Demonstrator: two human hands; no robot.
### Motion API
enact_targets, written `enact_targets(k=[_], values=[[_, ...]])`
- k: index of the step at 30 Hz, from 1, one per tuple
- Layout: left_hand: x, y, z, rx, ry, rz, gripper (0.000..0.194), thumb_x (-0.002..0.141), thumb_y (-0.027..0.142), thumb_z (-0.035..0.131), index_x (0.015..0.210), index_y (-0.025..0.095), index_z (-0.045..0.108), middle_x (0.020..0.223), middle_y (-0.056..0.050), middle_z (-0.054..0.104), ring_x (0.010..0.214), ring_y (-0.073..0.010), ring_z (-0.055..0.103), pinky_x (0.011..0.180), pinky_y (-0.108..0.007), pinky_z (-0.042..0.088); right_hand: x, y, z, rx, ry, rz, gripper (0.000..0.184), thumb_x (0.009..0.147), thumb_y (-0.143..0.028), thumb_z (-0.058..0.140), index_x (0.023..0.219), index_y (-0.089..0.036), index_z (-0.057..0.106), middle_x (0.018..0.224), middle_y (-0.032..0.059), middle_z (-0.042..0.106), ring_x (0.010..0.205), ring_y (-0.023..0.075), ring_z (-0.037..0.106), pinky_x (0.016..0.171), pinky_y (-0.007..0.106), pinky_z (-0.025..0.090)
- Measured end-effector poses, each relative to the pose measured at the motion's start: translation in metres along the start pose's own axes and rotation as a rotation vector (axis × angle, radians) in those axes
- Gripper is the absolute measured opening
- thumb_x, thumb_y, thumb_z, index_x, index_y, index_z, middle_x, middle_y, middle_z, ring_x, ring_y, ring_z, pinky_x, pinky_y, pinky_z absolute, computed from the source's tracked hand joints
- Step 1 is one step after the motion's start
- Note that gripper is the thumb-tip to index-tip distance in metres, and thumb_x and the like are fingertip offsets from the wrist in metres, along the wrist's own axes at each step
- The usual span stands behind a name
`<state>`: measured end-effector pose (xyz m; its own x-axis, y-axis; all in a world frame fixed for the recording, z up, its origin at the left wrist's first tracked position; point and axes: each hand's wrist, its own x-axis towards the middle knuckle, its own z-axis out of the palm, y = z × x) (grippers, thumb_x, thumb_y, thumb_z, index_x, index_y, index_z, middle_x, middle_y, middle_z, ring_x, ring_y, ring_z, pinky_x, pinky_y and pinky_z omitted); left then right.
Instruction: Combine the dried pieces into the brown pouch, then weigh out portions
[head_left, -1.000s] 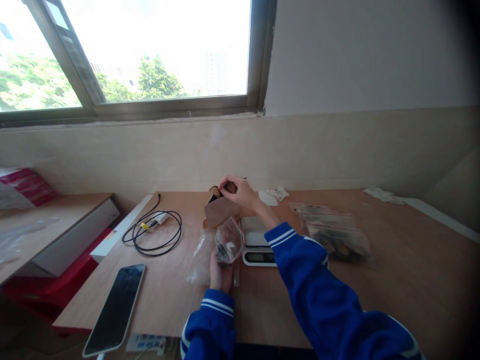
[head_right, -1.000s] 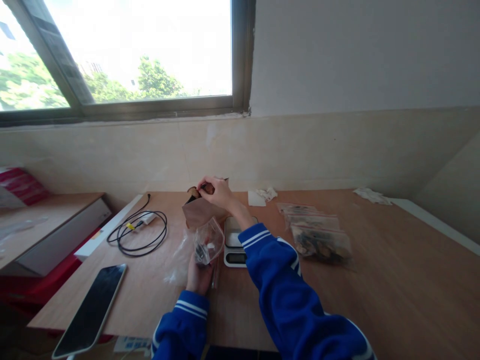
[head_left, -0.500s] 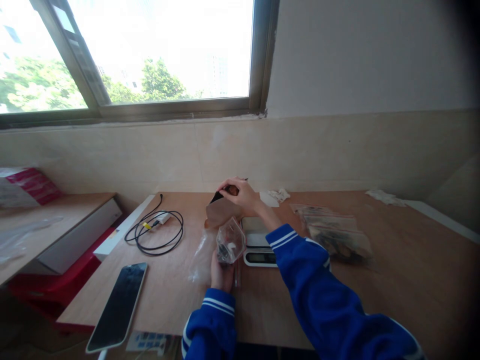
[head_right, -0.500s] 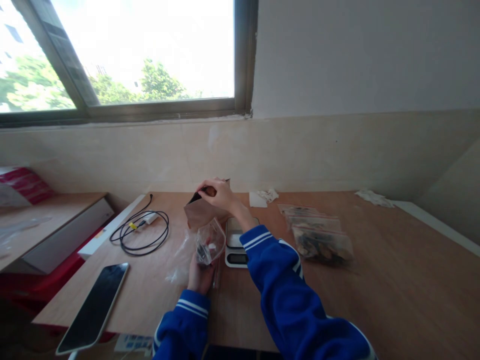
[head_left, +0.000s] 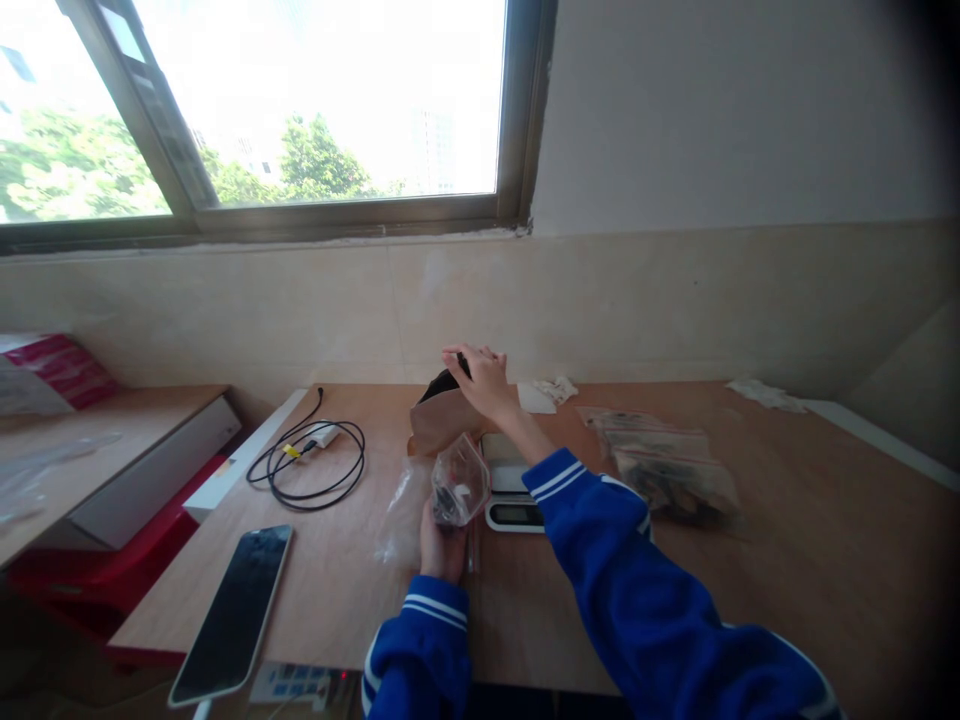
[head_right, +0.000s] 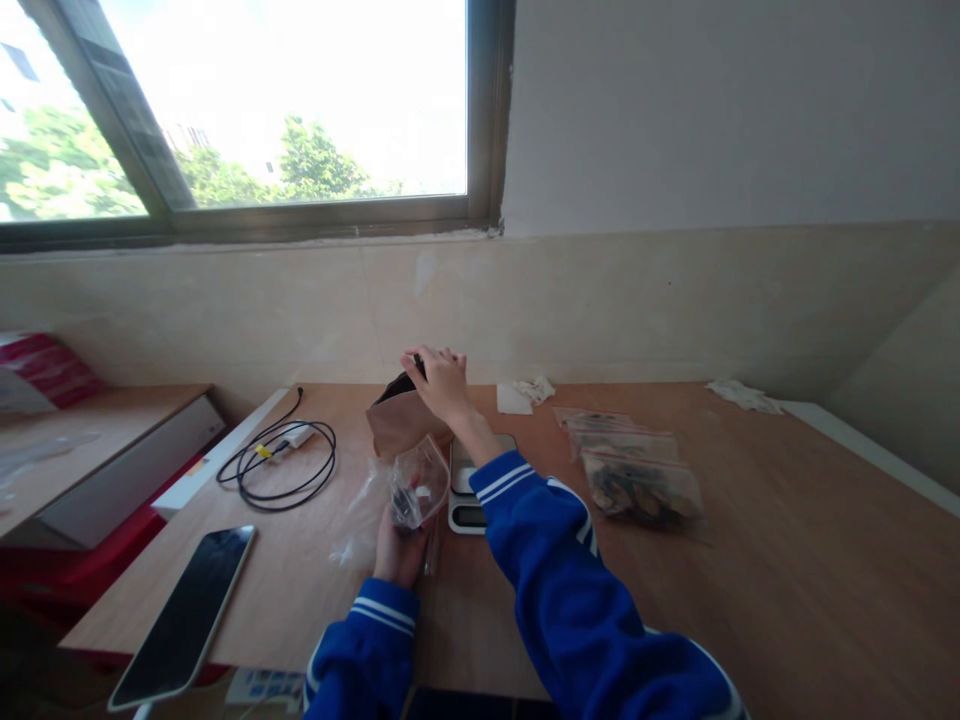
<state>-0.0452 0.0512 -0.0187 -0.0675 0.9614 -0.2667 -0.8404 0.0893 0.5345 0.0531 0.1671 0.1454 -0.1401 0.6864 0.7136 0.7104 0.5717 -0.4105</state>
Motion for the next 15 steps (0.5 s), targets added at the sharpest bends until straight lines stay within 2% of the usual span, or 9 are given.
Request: enact_targets(k=[5, 8, 11, 13, 15], values=[[0.000, 0.000, -0.002, 0.003, -0.008, 0.022, 0.027, 0.080, 0.024, 0.055, 0.103, 0.014, 0.064, 0.083, -0.006, 0.069, 0.080, -0.0179, 0.065, 0.077, -0.031, 0.052, -0.002, 0.000, 0.005, -0.089, -0.025, -0.009, 0.037, 0.095, -0.041, 0.032, 0.094, -0.020, 0.063, 0.100, 0.0113, 0.064, 0.097, 0.0261, 0.050, 0.090, 0.043, 0.027], [-0.004, 0.002, 0.004, 0.005, -0.010, 0.021, 0.031, 0.079, 0.027, 0.057, 0.106, 0.014, 0.064, 0.088, -0.008, 0.069, 0.085, -0.0216, 0.066, 0.082, -0.036, 0.052, -0.005, -0.007, 0.003, -0.035, 0.026, -0.008, 0.031, 0.096, -0.031, 0.031, 0.106, -0.019, 0.058, 0.111, 0.0133, 0.059, 0.104, 0.0263, 0.048, 0.094, 0.045, 0.025], [-0.008, 0.006, 0.010, 0.029, -0.019, 0.008, 0.033, 0.081, 0.030, 0.056, 0.109, 0.015, 0.062, 0.092, -0.009, 0.070, 0.088, -0.0230, 0.066, 0.081, -0.037, 0.053, -0.011, -0.014, -0.010, 0.086, 0.149, -0.013, 0.027, 0.092, -0.024, 0.036, 0.114, -0.020, 0.051, 0.120, 0.0109, 0.053, 0.112, 0.0239, 0.045, 0.098, 0.042, 0.026], [-0.012, 0.007, 0.013, 0.049, -0.026, 0.010, 0.033, 0.083, 0.031, 0.055, 0.112, 0.017, 0.061, 0.092, -0.009, 0.070, 0.089, -0.0227, 0.066, 0.081, -0.036, 0.053, -0.021, -0.018, -0.021, 0.212, 0.207, 0.016, 0.022, 0.088, -0.019, 0.037, 0.103, -0.020, 0.053, 0.109, 0.0089, 0.056, 0.106, 0.0215, 0.049, 0.095, 0.038, 0.032], [-0.014, 0.008, 0.014, 0.059, -0.030, 0.021, 0.032, 0.083, 0.030, 0.057, 0.113, 0.019, 0.060, 0.091, -0.008, 0.070, 0.086, -0.0215, 0.067, 0.080, -0.034, 0.053, -0.038, -0.020, -0.032, 0.388, 0.171, 0.086, 0.018, 0.084, -0.015, 0.037, 0.086, -0.020, 0.054, 0.091, 0.0057, 0.058, 0.089, 0.0189, 0.054, 0.084, 0.033, 0.040]])
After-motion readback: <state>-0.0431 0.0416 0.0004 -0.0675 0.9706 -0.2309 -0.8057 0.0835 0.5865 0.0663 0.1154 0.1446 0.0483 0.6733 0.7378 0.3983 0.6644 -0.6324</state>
